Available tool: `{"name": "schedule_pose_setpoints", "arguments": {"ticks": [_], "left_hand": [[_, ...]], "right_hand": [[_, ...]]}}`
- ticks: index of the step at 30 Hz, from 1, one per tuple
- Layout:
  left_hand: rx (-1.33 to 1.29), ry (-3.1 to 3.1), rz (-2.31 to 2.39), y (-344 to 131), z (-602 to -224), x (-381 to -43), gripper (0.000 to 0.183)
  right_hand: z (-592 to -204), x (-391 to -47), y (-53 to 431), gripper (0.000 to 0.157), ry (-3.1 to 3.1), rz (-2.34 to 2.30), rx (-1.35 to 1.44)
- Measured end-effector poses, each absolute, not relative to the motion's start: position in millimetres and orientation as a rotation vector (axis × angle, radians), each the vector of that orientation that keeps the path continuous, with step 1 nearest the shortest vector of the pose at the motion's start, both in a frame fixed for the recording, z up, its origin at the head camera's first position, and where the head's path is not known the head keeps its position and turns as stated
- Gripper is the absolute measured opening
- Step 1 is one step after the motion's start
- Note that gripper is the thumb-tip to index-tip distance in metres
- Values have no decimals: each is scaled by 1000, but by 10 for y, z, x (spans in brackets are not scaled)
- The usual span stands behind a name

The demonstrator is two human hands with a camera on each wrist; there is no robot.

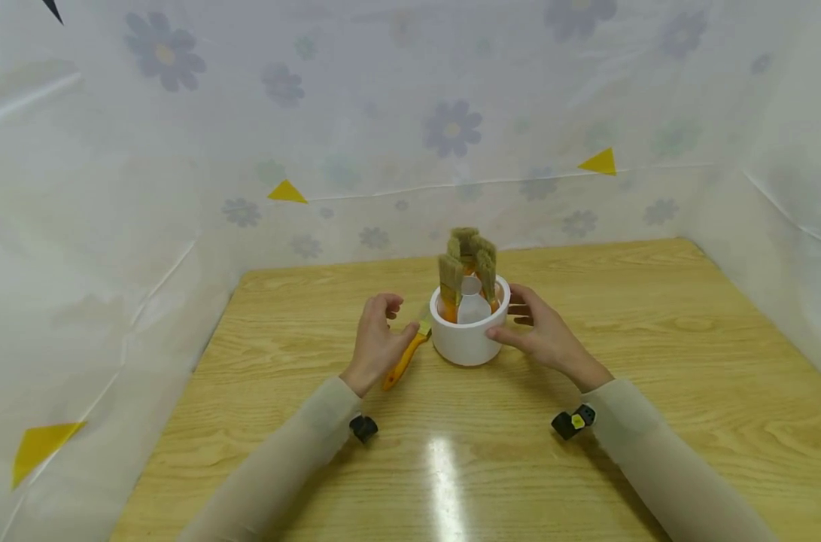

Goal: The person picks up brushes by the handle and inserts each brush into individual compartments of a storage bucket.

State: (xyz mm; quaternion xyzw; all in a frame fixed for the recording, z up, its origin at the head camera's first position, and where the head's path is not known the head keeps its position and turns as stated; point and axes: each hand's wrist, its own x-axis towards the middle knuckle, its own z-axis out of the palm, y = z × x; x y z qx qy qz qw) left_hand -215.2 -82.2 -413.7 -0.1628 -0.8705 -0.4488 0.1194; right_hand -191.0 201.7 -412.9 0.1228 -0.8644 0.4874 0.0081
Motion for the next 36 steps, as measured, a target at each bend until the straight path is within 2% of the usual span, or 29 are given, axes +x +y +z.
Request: {"name": "schedule_pose_setpoints", "arguments": {"ticks": [16, 36], "left_hand": [[-478, -2750, -1264, -824, -4162, -2206, 51], [-588, -2945, -1120, -861, -4217, -2338, 49]], "right_hand": [[-4137, -1911, 2026, 91, -2699, 1517, 399], [-4127, -1917, 2019, 90, -2701, 1520, 402]]}}
